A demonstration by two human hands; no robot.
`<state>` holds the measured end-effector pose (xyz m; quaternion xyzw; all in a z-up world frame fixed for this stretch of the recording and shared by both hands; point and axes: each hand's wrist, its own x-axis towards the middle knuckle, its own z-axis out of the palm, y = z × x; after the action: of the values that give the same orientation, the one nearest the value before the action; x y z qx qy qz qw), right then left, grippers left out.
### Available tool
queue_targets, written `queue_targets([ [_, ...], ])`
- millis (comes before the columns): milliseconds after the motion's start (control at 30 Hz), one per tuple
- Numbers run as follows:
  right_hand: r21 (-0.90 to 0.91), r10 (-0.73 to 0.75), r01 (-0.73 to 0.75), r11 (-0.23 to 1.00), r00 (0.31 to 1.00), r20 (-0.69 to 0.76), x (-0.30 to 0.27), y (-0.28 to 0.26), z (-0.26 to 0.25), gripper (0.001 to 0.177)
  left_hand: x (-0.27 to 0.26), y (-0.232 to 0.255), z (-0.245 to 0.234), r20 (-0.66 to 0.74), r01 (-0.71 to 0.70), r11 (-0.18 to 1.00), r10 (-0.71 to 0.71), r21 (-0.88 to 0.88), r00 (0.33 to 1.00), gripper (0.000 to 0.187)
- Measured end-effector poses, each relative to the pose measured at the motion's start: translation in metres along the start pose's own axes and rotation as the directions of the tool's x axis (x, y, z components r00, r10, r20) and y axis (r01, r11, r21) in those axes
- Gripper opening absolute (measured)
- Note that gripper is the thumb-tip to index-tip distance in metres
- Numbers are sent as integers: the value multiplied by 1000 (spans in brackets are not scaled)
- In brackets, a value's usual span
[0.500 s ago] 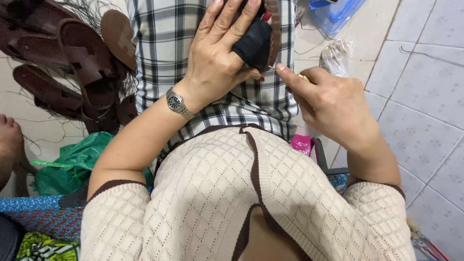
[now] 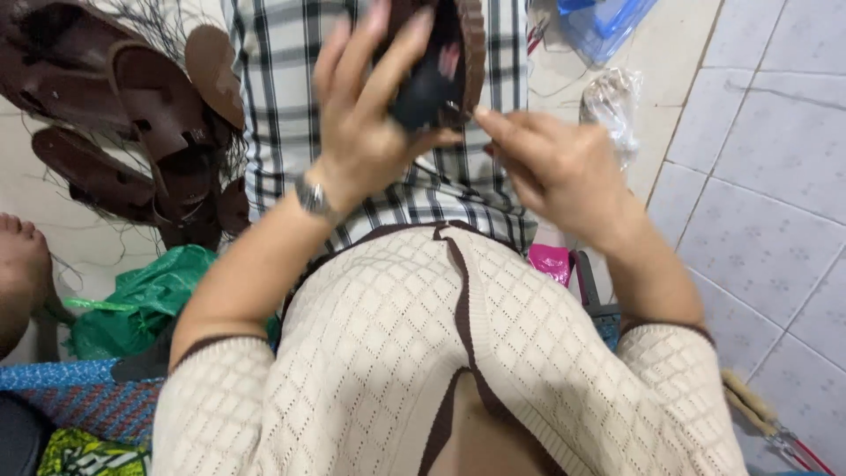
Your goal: Hand-sewing leather sandals using a needle and thread while sitting on the floor.
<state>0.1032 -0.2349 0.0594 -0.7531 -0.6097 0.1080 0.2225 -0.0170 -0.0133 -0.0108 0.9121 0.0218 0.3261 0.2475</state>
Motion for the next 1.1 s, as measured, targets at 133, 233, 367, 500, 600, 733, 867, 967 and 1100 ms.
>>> queue_targets([
  [133, 13, 182, -181, 983, 980, -83, -3, -24, -1, 21, -41, 0, -14, -86, -195, 977, 203, 91, 975, 15],
  [233, -342, 147, -151, 928, 988, -40, 2, -24, -5, 15, -24, 10, -34, 59, 77, 927, -60, -368, 996, 12],
  [367, -384, 43, -75, 920, 995, -91, 3, -12, 4, 15, 2, 35, -55, 590, 604, -57, -309, -795, 746, 20],
  [500, -287, 52, -65, 956, 997, -51, 0, -8, 7, 22, 7, 39, -56, 657, 717, -7, -407, -697, 635, 25],
  [600, -269, 36, -52, 962, 997, -63, 5, -7, 7, 22, 9, 38, -45, 550, 734, 116, -587, -669, 594, 19],
  [733, -345, -1, -10, 938, 999, -34, -1, -5, 3, 28, 20, 34, -39, 632, 788, 216, -494, -576, 597, 21],
  [867, -416, 226, -162, 895, 968, 109, -12, -28, -46, 37, 21, 35, -36, 568, 673, 367, -362, -642, 739, 29],
  [967, -177, 289, -258, 950, 941, 177, -21, -33, -78, 38, 9, 29, -23, 444, 554, 534, -332, -639, 832, 36],
  [1100, 452, 196, -199, 869, 979, 53, -13, -10, -36, 31, -7, 17, -13, 408, 418, 669, -185, -615, 894, 57],
])
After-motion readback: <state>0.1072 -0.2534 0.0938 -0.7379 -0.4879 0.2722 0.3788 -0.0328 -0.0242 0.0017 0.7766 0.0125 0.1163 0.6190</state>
